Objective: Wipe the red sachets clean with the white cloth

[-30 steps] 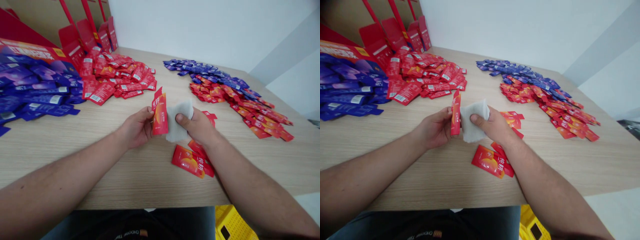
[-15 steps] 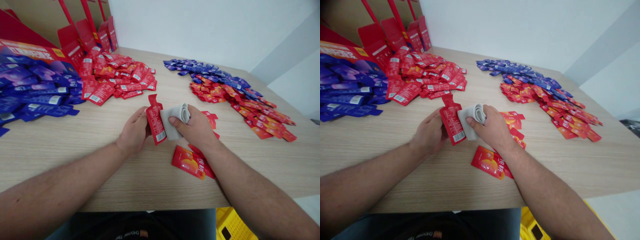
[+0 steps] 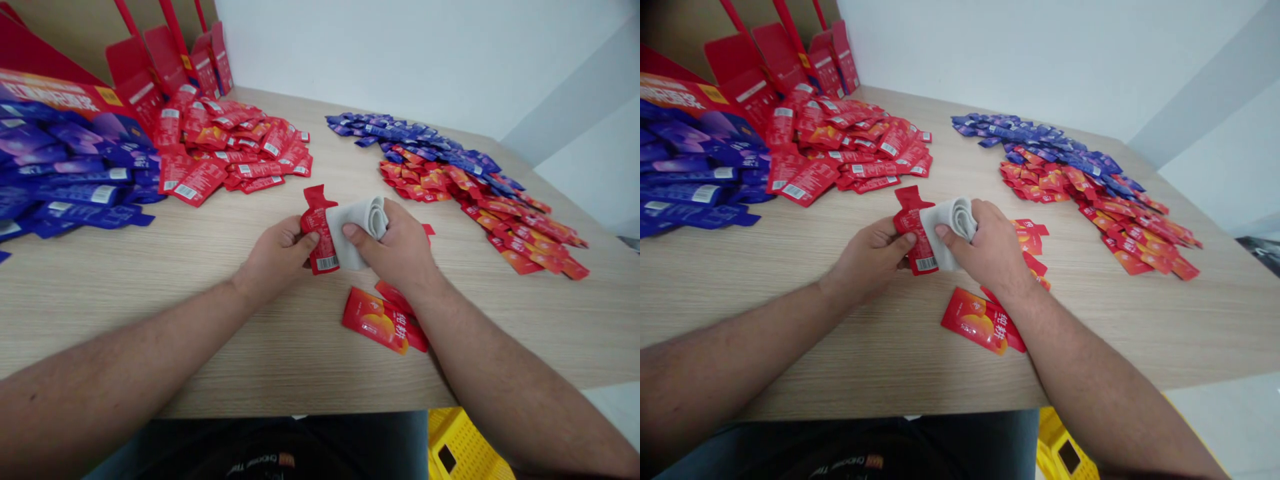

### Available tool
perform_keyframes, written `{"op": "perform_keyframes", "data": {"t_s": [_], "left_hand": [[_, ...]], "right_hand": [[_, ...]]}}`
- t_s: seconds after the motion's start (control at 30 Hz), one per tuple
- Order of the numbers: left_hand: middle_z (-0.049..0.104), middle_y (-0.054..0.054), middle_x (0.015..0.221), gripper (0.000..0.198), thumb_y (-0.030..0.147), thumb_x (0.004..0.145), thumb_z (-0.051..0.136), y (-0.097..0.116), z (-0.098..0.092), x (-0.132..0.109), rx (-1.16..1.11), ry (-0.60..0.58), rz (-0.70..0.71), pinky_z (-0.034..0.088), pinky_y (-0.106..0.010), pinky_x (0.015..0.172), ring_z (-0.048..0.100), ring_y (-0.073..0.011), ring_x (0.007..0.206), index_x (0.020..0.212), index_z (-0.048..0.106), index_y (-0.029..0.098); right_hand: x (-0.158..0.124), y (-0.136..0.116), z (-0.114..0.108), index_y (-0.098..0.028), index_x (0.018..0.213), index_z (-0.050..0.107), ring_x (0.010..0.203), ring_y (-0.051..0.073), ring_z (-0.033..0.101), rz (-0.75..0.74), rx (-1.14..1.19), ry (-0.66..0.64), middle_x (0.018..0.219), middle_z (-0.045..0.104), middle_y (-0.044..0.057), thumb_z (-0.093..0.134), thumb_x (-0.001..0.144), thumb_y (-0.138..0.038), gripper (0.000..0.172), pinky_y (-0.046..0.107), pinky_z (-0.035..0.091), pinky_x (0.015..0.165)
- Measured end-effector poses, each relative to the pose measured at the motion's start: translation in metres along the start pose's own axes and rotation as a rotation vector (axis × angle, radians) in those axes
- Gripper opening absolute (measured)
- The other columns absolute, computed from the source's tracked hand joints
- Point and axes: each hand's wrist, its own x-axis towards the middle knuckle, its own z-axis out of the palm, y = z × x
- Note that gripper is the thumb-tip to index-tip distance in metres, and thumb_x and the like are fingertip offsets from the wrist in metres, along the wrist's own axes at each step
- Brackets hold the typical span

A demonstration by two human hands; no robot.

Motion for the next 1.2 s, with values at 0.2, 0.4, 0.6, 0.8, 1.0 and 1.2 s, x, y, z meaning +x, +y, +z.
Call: {"op": "perform_keyframes", "data": {"t_s": [0.2, 0.4, 0.6, 0.8, 1.0, 1.2], "left_hand": [[0.069, -0.003, 0.076, 0.022, 0.037, 0.088, 0.058, 0.005, 0.004, -0.006, 0.184, -0.117, -0.058, 0.057, -0.033, 0.069, 0.065, -0.0169, 0.068, 0.088, 0.067, 0.016], [0.07, -0.002, 0.077, 0.019, 0.032, 0.086, 0.06, 0.009, 0.0, -0.006, 0.367, -0.041, 0.033, 0.054, -0.03, 0.073, 0.064, -0.0185, 0.078, 0.079, 0.068, 0.017], [0.066, -0.002, 0.067, 0.021, 0.036, 0.084, 0.063, -0.001, 0.004, -0.004, 0.099, -0.042, -0.067, 0.051, -0.029, 0.063, 0.061, -0.0166, 0.066, 0.074, 0.067, 0.018], [0.06, 0.0, 0.061, 0.014, 0.019, 0.082, 0.06, 0.005, 0.008, 0.0, -0.32, 0.064, -0.195, 0.046, -0.025, 0.055, 0.051, -0.0111, 0.053, 0.069, 0.063, 0.017], [0.055, 0.001, 0.058, 0.016, 0.02, 0.082, 0.063, 0.009, 0.008, -0.001, -0.285, 0.077, -0.141, 0.046, -0.024, 0.054, 0.05, -0.011, 0.052, 0.067, 0.059, 0.017], [0.054, 0.002, 0.057, 0.015, 0.023, 0.082, 0.062, 0.01, 0.008, -0.001, -0.291, 0.062, -0.165, 0.047, -0.025, 0.053, 0.052, -0.012, 0.052, 0.068, 0.057, 0.019]], "right_hand": [[0.002, 0.002, -0.005, -0.022, 0.082, 0.056, 0.076, 0.021, 0.057, 0.001, -0.01, 0.054, 0.08, 0.061, 0.003, 0.06, 0.085, -0.054, 0.032, 0.033, 0.041, 0.066], [-0.001, -0.002, -0.004, -0.022, 0.081, 0.056, 0.075, 0.02, 0.056, -0.125, -0.003, -0.123, 0.08, 0.061, 0.002, 0.067, 0.081, -0.052, 0.032, 0.032, 0.041, 0.067], [-0.003, -0.005, 0.001, -0.021, 0.084, 0.057, 0.078, 0.021, 0.056, -0.027, -0.011, -0.044, 0.081, 0.062, 0.003, 0.061, 0.086, -0.052, 0.031, 0.033, 0.04, 0.067], [-0.012, -0.019, 0.004, -0.021, 0.085, 0.057, 0.081, 0.019, 0.055, -0.29, -0.038, -0.407, 0.087, 0.06, 0.003, 0.066, 0.085, -0.043, 0.023, 0.031, 0.039, 0.07], [-0.01, -0.018, -0.001, -0.021, 0.085, 0.057, 0.082, 0.02, 0.054, -0.215, -0.098, -0.284, 0.085, 0.058, 0.003, 0.064, 0.087, -0.045, 0.026, 0.031, 0.038, 0.07], [-0.011, -0.021, -0.003, -0.021, 0.084, 0.058, 0.083, 0.019, 0.055, -0.303, -0.123, -0.477, 0.09, 0.059, 0.003, 0.066, 0.085, -0.04, 0.021, 0.03, 0.04, 0.071]]}}
